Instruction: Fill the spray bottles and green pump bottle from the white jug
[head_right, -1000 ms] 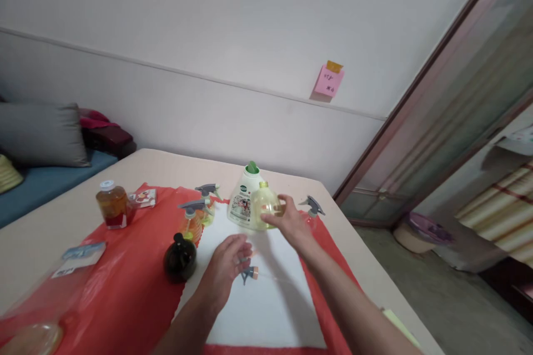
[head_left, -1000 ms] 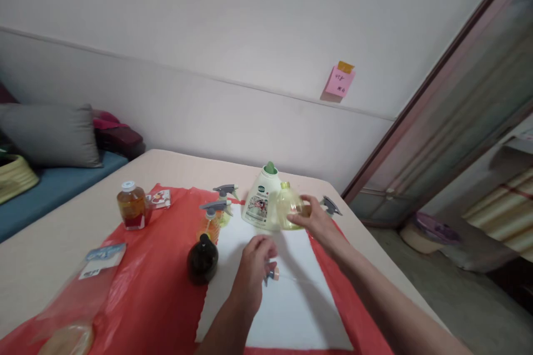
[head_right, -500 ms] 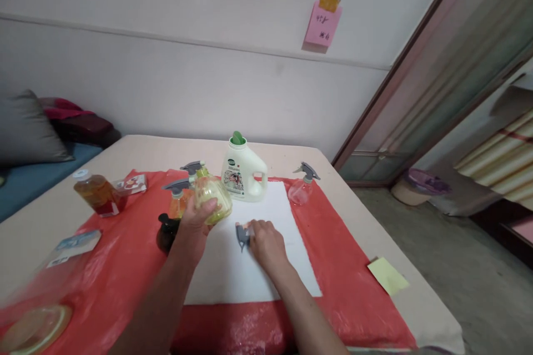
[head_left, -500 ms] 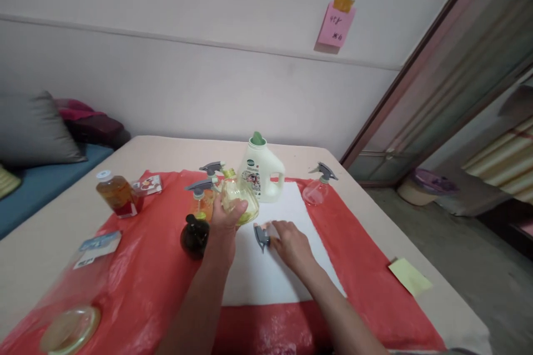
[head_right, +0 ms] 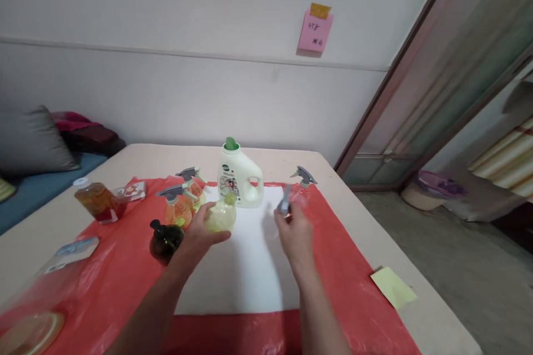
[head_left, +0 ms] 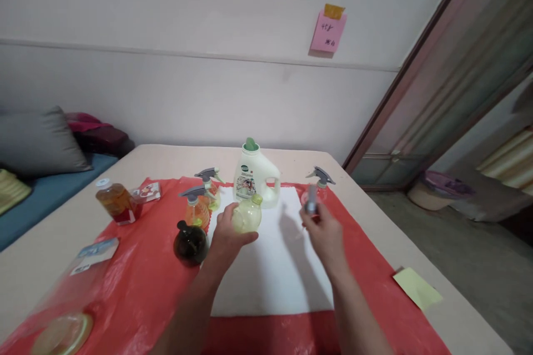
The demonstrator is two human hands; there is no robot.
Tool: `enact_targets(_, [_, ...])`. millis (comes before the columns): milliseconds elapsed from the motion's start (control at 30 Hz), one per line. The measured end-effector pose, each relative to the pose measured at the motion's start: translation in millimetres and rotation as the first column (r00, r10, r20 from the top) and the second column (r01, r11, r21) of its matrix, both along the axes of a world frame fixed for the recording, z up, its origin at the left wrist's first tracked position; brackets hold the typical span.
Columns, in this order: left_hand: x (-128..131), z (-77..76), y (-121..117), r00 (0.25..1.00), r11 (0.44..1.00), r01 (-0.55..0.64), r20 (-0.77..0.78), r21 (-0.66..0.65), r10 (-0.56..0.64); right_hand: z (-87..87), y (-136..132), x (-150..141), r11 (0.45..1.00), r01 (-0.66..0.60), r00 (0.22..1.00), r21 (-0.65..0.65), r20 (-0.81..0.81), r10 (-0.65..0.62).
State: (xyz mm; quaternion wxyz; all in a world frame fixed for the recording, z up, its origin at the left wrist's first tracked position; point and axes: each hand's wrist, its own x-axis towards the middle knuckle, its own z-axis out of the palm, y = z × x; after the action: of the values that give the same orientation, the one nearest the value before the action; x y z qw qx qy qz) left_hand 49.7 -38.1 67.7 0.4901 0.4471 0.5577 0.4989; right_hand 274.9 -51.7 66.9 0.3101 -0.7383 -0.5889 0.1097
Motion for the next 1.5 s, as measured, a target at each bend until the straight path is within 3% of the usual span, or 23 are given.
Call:
enact_targets(33, [1,-1.8,0,0.988,0.999,0.043,-0.147,-0.003,-0.043,9.6,-2,10,0.977,0.113,0.957,0.181,-0.284,-0.058])
enact_targets(67, [3,-3.6,-1,0.952,0.996,0.084,-0.294,-0.011,-0.083,17.7,-5,17,0.922,0.238,0.843,0.306,-0.536,-0.04])
enact_targets(100, [5,-5.6,-1,0.905,0.993,0.118,-0.409,-0.022,-0.117,24.2,-7,22,0.854,0.363,0.678,0.373,-0.734,0.033])
enact_targets(133, [7,-7.7,-2,0.871,0.989,0.143,-0.471,-0.032,-0.141,29.0,-8,25,0.801,0.453,0.516,0.392,-0.848,0.124])
enact_targets(167, [9,-9.9,-2,0.847,0.985,0.166,-0.507,-0.036,-0.161,32.1,-9,25,0.778,0.492,0.402,0.39,-0.895,0.194])
enact_targets(200, [11,-12.2,-2,0.829,0.982,0.184,-0.532,-0.034,-0.174,33.8,-9,24,0.779,0.498,0.33,0.381,-0.914,0.236])
enact_targets(267, [13,-16.9,-2,0.804,0.978,0.206,-0.565,-0.026,-0.184,33.6,-9,21,0.799,0.476,0.275,0.368,-0.925,0.262])
enact_targets(433, [16,-23.1,-6,0.754,0.965,0.26,-0.632,0.036,-0.179,23.7,-8,16,0.842,0.401,0.329,0.36,-0.915,0.235])
enact_targets(633, [26,-13.6,-16,0.761,0.934,0.326,-0.628,0.149,-0.165,16.2,-7,-3,0.941,0.158,0.275,0.301,-0.928,0.251])
enact_targets(833, [28,0.1,-24,0.776,0.947,0.297,-0.608,0.119,-0.167,6.4,-8,-26,0.929,-0.084,0.202,0.359,-0.907,0.369])
enact_targets(1000, [27,6.1,-27,0.763,0.965,0.26,-0.619,0.028,-0.187,-1.6,-9,-28,0.919,-0.076,0.238,0.388,-0.888,0.394])
enact_targets(1233, [28,11.1,-30,0.773,0.966,0.258,-0.593,-0.033,-0.227,-6.9,-10,-37,0.886,0.112,0.31,0.45,-0.863,0.399])
enact_targets(1400, [26,10.5,-29,0.77,0.976,0.215,-0.618,0.02,-0.157,-11.3,-10,-45,0.928,-0.032,0.329,0.371,-0.873,0.36])
enact_targets(1500, [26,10.0,-29,0.736,0.976,0.199,-0.671,0.084,-0.093,-12.2,-10,-45,0.938,-0.029,0.316,0.345,-0.887,0.336])
